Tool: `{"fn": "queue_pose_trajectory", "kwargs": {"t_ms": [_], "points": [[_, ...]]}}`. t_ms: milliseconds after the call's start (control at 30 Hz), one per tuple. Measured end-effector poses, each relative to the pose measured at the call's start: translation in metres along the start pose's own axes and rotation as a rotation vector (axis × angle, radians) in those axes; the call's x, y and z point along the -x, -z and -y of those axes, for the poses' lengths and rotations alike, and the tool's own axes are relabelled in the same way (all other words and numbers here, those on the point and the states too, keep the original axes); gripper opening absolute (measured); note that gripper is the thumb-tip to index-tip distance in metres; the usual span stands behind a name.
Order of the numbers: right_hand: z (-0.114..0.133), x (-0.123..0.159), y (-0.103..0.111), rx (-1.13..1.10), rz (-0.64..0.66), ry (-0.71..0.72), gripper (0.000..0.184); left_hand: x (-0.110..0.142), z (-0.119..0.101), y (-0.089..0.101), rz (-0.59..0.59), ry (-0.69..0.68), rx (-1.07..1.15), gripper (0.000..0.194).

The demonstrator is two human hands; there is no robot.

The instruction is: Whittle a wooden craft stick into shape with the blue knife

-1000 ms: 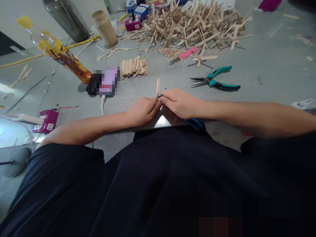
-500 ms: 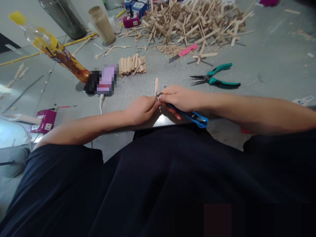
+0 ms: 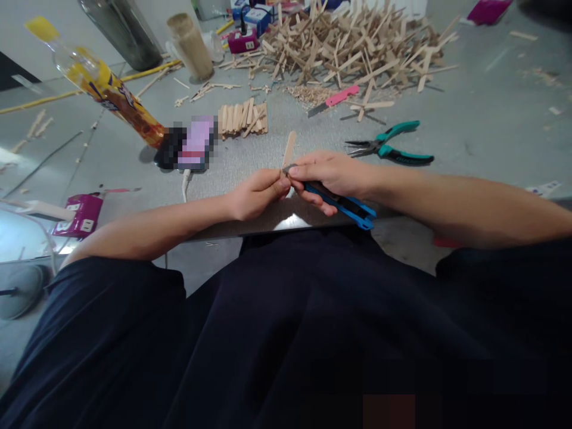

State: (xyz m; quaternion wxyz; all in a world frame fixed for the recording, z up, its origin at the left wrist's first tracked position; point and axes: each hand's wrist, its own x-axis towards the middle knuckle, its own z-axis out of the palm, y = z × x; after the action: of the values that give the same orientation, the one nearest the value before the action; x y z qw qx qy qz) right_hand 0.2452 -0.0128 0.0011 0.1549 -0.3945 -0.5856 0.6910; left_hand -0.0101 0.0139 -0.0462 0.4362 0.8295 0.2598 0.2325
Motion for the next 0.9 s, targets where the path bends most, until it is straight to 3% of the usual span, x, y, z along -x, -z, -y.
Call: {"fn": "queue_pose_trajectory", "kwargs": {"t_ms": [133,333,567,767,900], "points": [[0.007,0.004,-0.007,0.039,-0.096,-0.022,0.037,-0.001,-0.003,-0.001,-0.040,0.023,-0.040,0.087],[0.008,0.002,-0.010,0.106,-0.133,-0.007,0.038,0.001,-0.001,0.000,-0.040,0.041,-0.125,0.081],[-0.006,-0.002,-0.013,0.438,-0.230,0.105,0.042,0.004,-0.006,-0.002,0.017,0.142,-0.523,0.050],[0.007,0.002,-0.013,0.145,-0.087,-0.096,0.038,0.002,-0.015,0.001,0.091,0.157,-0.623,0.050],[0.009,0.001,-0.014,0.354,-0.186,0.007,0.046,0.001,-0.014,0.003,0.090,0.153,-0.690,0.048]]}}
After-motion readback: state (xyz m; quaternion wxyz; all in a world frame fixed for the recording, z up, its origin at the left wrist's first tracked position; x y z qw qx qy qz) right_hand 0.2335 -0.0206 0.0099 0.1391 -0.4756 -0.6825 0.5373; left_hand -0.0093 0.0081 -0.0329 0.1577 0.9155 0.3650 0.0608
